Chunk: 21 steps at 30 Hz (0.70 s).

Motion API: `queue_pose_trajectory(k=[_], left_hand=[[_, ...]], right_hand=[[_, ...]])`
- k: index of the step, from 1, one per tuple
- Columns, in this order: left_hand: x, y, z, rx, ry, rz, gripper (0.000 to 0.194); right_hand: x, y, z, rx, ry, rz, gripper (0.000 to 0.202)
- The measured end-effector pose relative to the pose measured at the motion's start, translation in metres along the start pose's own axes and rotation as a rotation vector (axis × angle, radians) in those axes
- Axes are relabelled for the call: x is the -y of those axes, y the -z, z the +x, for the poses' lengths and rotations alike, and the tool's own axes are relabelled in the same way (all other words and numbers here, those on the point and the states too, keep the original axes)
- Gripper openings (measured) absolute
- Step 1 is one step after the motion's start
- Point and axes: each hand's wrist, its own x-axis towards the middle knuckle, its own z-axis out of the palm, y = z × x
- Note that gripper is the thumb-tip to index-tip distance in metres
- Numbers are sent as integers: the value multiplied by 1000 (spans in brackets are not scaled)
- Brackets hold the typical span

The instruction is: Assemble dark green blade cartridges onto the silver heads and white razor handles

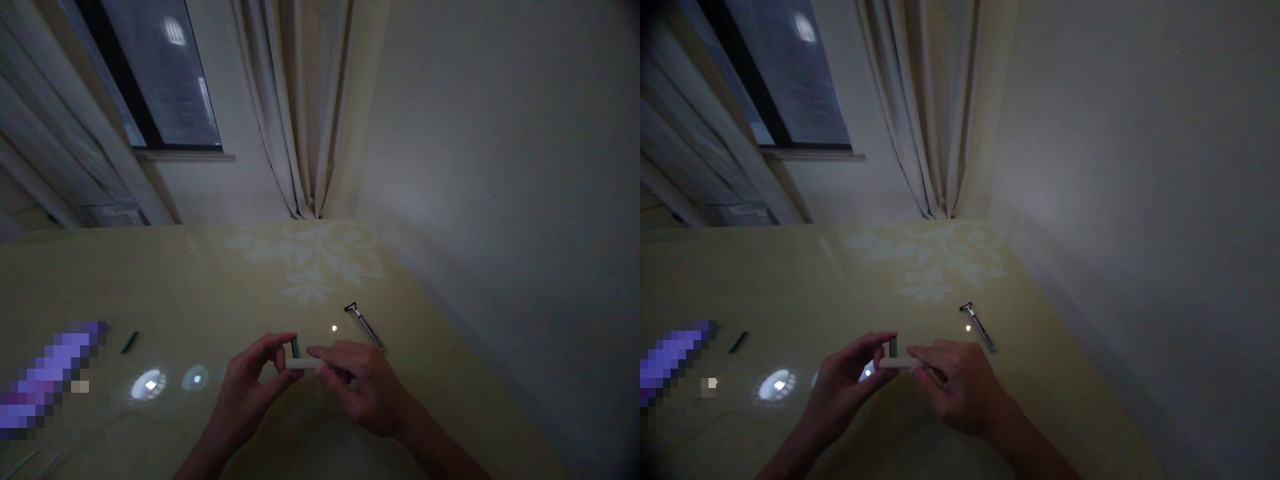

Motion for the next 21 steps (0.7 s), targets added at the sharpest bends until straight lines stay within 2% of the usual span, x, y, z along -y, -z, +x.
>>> queue_pose_trajectory(k=[11, 14, 18, 21], left_hand=[[-2, 0, -1, -15, -4, -26, 38], [-3, -1, -1, -15, -16, -4, 40], [-3, -2, -1, -24, -51, 29, 39], [-4, -2, -2, -46, -72, 91, 38]], right_hand=[[-1, 0, 1, -2, -2, 8, 40], [-2, 2, 2, -18, -27, -8, 40], [-3, 0, 2, -19, 9, 4, 39], [-4, -2, 3, -69, -20, -11, 39]])
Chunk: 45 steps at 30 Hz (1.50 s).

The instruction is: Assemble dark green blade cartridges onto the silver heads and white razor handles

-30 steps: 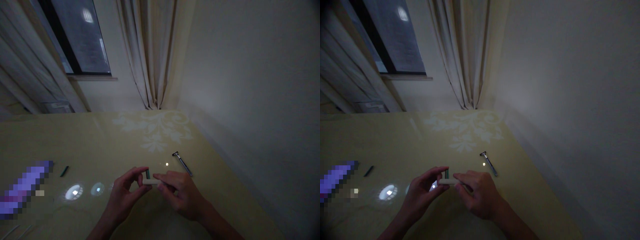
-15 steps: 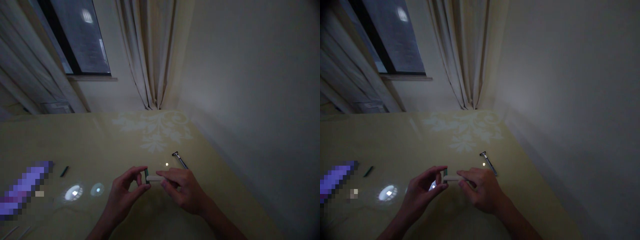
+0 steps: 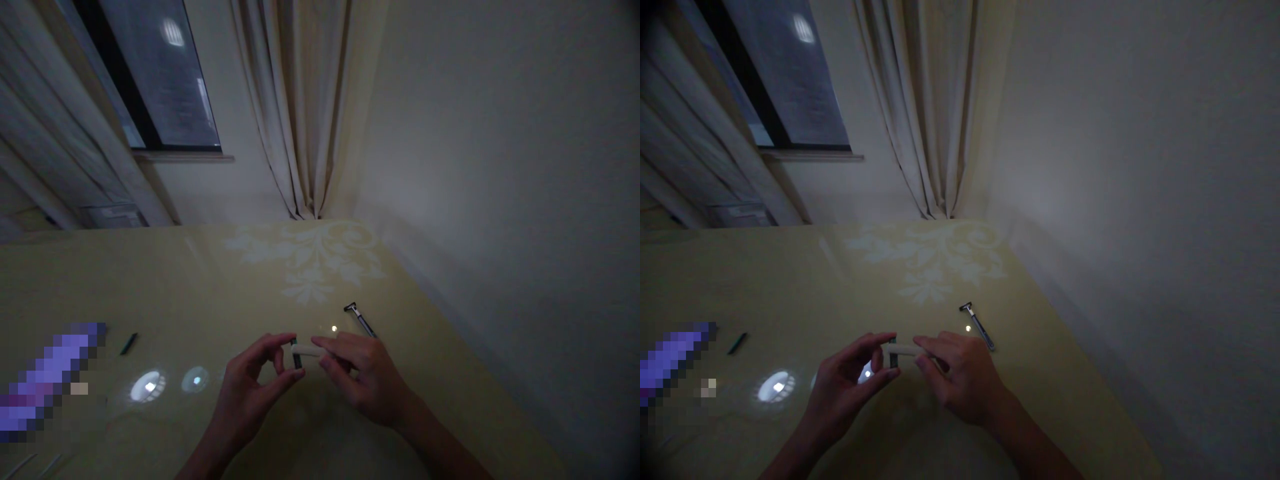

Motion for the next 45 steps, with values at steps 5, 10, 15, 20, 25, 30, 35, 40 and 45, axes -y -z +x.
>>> queue_pose_trajectory(k=[5, 10, 15, 20, 25, 30, 35, 40, 45], left_hand=[[-1, -2, -1, -27, -122, 114, 38], [2, -4, -1, -38, -177, 148, 37], [9, -3, -3, -43, -162, 153, 40], [13, -3, -4, -38, -159, 167, 41], [10, -3, -2, -51, -176, 163, 40], [5, -2, 0, -75, -189, 187, 40], [5, -2, -1, -82, -195, 187, 40], [6, -2, -1, -91, -200, 199, 39], [5, -2, 0, -107, -183, 190, 39]], right_hand=[[-1, -5, 1, -36, -26, 12, 38], [-1, -7, 3, -50, -46, 1, 36], [1, -9, 4, -38, -61, 35, 35], [2, -10, 5, -50, -66, 58, 36], [3, -9, 5, -11, -67, 99, 35], [5, -9, 6, 2, -85, 104, 34], [7, -11, 4, 8, -84, 99, 30], [8, -11, 4, 28, -56, 104, 30], [8, -10, 4, 0, -83, 88, 32]])
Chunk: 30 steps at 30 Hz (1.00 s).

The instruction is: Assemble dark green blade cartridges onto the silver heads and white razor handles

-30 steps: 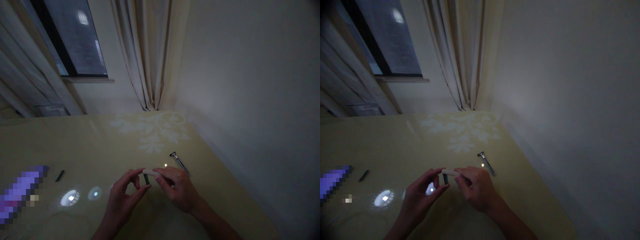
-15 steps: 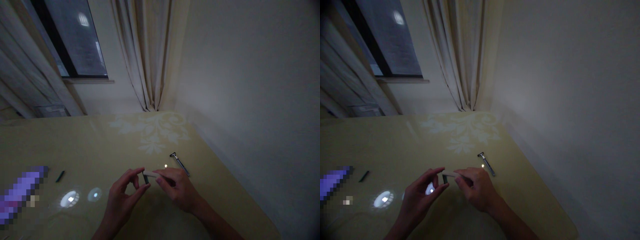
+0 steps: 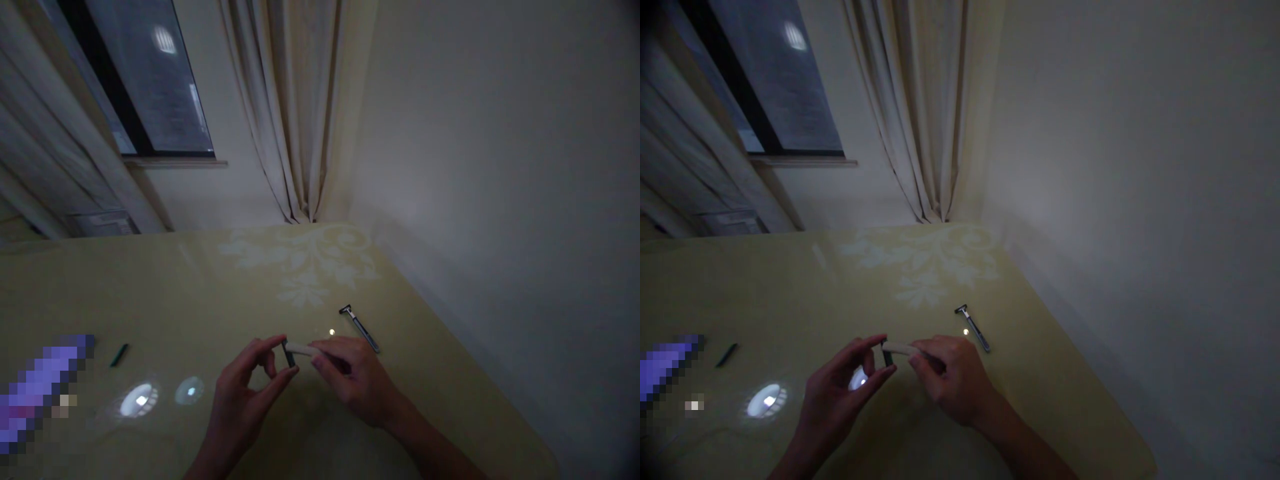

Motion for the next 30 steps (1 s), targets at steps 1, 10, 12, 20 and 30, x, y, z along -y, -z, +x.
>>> queue_pose_trajectory(k=[1, 10, 12, 20, 30], left_hand=[[-1, 0, 0, 0, 9, -3, 38], [0, 3, 0, 8, 38, -1, 38], [-1, 3, 0, 5, 39, -12, 36], [-3, 1, 1, 4, 39, -10, 37], [-4, 2, 1, -5, 111, -91, 36]], right_hand=[[0, 0, 0, 3, 1, 5, 33], [1, 1, -1, 30, 9, 13, 34], [1, 1, -1, 44, 20, 13, 33], [-1, 7, 0, 4, 23, -8, 34], [-2, 8, 0, 43, 49, 2, 33]])
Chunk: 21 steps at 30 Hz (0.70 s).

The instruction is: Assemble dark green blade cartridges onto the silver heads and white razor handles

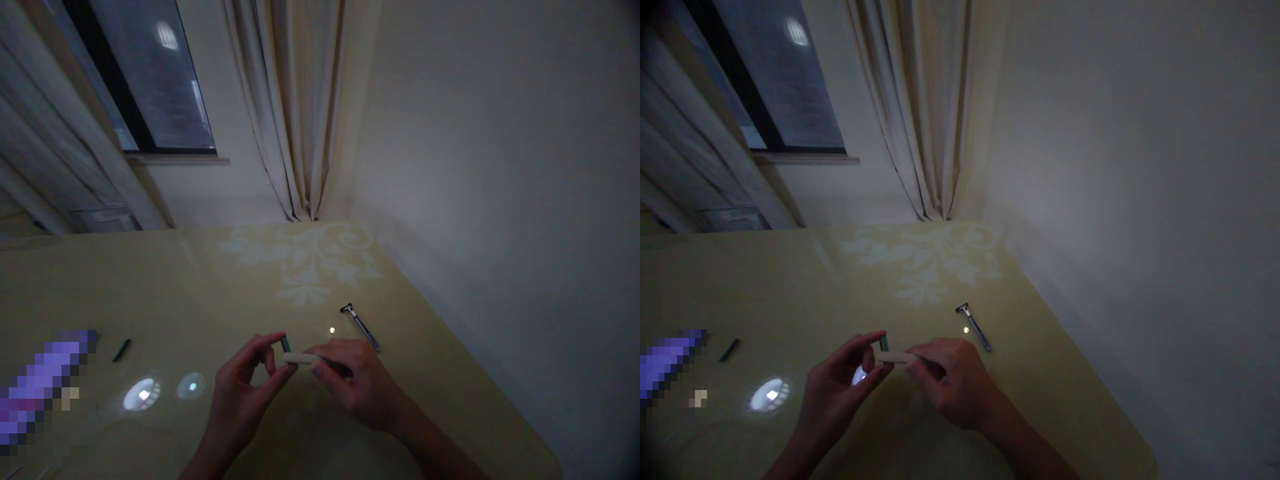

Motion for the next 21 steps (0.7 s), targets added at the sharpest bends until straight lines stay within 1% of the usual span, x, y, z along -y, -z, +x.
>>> queue_pose_trajectory(k=[4, 8, 12, 16, 20, 21], left_hand=[[0, -1, -1, -2, 5, -12, 38], [-2, -1, -1, -7, 0, -7, 35], [-3, -1, -1, 12, 11, 12, 36], [-6, 2, 1, 33, -60, 76, 36], [-5, 3, -1, 37, -94, 113, 35], [-4, 2, -2, 41, -95, 106, 36]], right_hand=[[-1, -3, -1, -45, -23, -24, 33], [0, -3, -1, -6, -3, -22, 32], [2, -2, 1, -87, -29, -9, 33], [3, -3, 2, -33, -8, 13, 34], [3, -4, 2, -91, -34, 4, 36], [3, -5, 2, -84, -29, 8, 36]])
